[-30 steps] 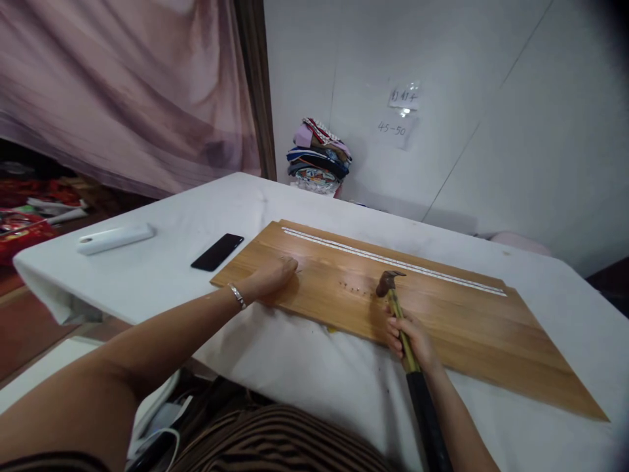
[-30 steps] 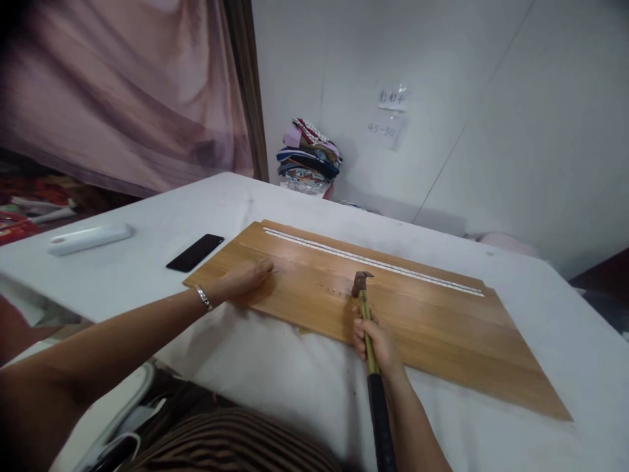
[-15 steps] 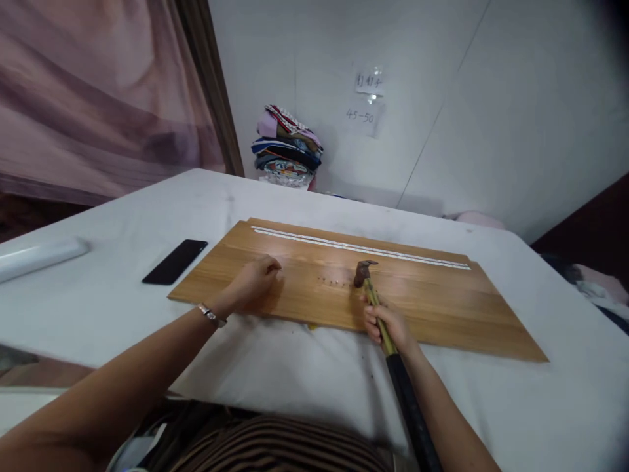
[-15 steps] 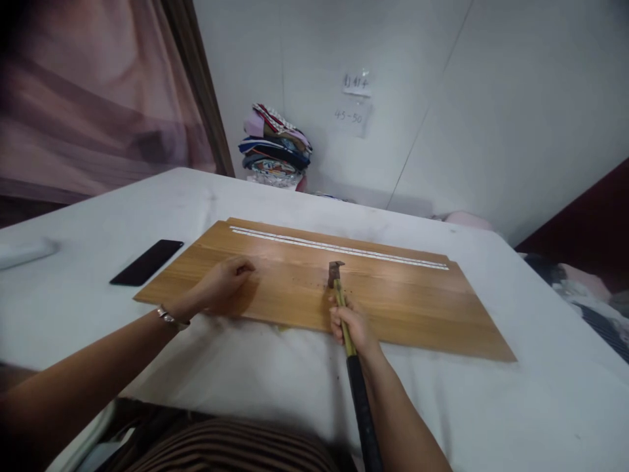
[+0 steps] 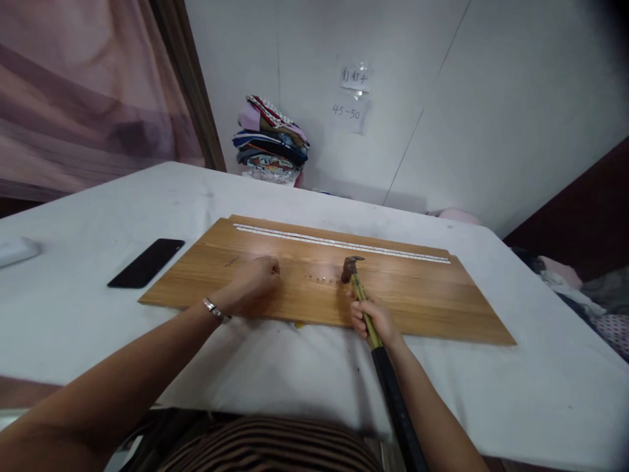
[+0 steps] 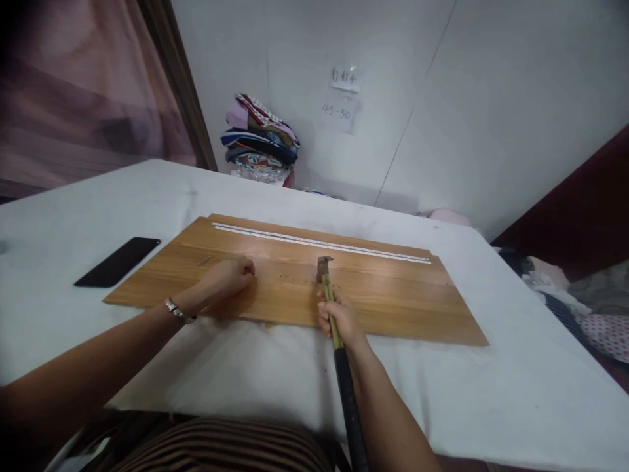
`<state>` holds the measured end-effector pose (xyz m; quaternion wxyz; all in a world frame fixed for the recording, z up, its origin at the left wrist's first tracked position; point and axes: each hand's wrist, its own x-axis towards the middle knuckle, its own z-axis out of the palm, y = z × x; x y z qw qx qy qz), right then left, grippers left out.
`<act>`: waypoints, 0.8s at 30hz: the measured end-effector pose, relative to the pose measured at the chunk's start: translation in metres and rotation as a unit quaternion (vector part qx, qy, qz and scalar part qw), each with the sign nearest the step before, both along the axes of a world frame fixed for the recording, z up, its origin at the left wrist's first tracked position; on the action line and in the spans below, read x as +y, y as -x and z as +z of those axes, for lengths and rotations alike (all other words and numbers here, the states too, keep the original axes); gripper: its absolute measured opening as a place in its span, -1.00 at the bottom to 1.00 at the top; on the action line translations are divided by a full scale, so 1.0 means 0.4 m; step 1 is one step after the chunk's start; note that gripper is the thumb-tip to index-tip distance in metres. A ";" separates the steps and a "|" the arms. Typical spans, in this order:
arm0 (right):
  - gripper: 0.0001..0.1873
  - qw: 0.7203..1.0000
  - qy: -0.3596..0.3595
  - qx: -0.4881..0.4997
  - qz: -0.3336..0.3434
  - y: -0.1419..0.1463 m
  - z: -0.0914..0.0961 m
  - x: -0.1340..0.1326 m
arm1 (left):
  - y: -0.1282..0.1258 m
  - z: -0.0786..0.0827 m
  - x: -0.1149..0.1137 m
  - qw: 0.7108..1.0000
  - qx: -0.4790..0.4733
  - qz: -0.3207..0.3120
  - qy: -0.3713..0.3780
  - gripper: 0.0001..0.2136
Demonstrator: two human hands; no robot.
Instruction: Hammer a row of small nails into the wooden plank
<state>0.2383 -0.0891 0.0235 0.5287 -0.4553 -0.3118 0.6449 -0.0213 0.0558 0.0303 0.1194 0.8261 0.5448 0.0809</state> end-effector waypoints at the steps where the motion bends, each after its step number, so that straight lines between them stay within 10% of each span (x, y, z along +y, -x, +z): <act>1: -0.63 1.000 -0.001 -0.001 -0.002 0.000 0.001 0.000 | -0.005 -0.003 -0.002 1.000 0.000 -0.001 -0.003 -0.81; 13: -0.65 1.000 0.002 0.001 -0.001 -0.022 -0.032 -0.004 | 0.031 -0.058 0.026 0.990 -0.139 -0.016 0.019 -0.71; 24: -0.63 1.000 0.006 -0.008 0.002 -0.020 -0.028 -0.013 | 0.067 -0.102 0.069 0.927 -0.328 0.099 0.151 -0.74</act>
